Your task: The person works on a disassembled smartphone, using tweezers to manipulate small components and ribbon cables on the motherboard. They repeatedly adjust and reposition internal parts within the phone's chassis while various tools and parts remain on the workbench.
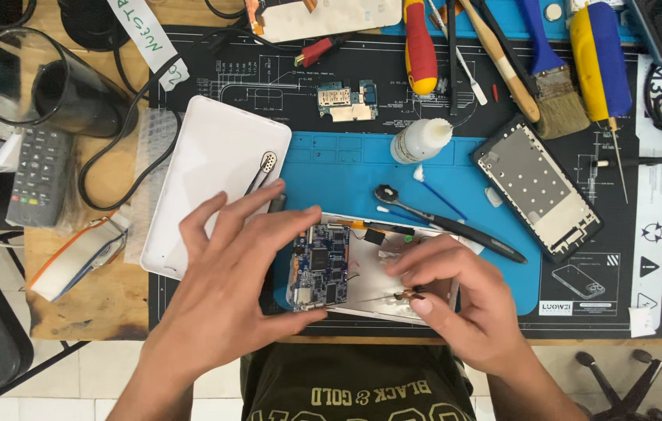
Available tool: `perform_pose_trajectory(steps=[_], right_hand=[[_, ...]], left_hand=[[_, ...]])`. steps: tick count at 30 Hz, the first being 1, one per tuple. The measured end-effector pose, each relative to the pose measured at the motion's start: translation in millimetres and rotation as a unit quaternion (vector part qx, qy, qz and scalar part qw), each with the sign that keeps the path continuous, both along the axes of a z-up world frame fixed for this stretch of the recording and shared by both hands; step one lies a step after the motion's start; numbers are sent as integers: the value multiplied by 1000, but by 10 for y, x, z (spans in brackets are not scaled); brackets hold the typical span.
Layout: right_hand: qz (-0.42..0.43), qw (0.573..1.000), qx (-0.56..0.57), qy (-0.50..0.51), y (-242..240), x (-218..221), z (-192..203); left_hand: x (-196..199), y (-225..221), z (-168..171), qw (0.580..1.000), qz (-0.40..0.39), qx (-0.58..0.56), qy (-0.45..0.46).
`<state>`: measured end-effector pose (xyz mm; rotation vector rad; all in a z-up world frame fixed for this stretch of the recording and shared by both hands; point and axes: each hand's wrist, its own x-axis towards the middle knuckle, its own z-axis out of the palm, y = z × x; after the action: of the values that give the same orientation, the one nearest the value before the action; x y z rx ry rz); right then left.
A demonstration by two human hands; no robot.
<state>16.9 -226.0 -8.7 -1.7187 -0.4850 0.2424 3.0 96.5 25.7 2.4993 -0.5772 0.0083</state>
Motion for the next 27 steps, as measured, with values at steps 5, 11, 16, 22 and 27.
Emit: perform_pose_trajectory(steps=[5,11,16,22,27], right_hand=[[20,999,-13,-40,1,20,-8],[26,997,-13,-66,24,22,-3],[20,996,-3,-82,45,8,-66],[18,997,1,-79,43,9,-86],[28,996,12,-88,48,16,-99]], left_hand=[[-1,46,-10,998,1,60,-18],[21,69,14,994,-1,102,-49],[27,94,-6,994,-1,93,-53],[86,112,14,996,-14,68,-49],[121,107,25,995,-29,71,-64]])
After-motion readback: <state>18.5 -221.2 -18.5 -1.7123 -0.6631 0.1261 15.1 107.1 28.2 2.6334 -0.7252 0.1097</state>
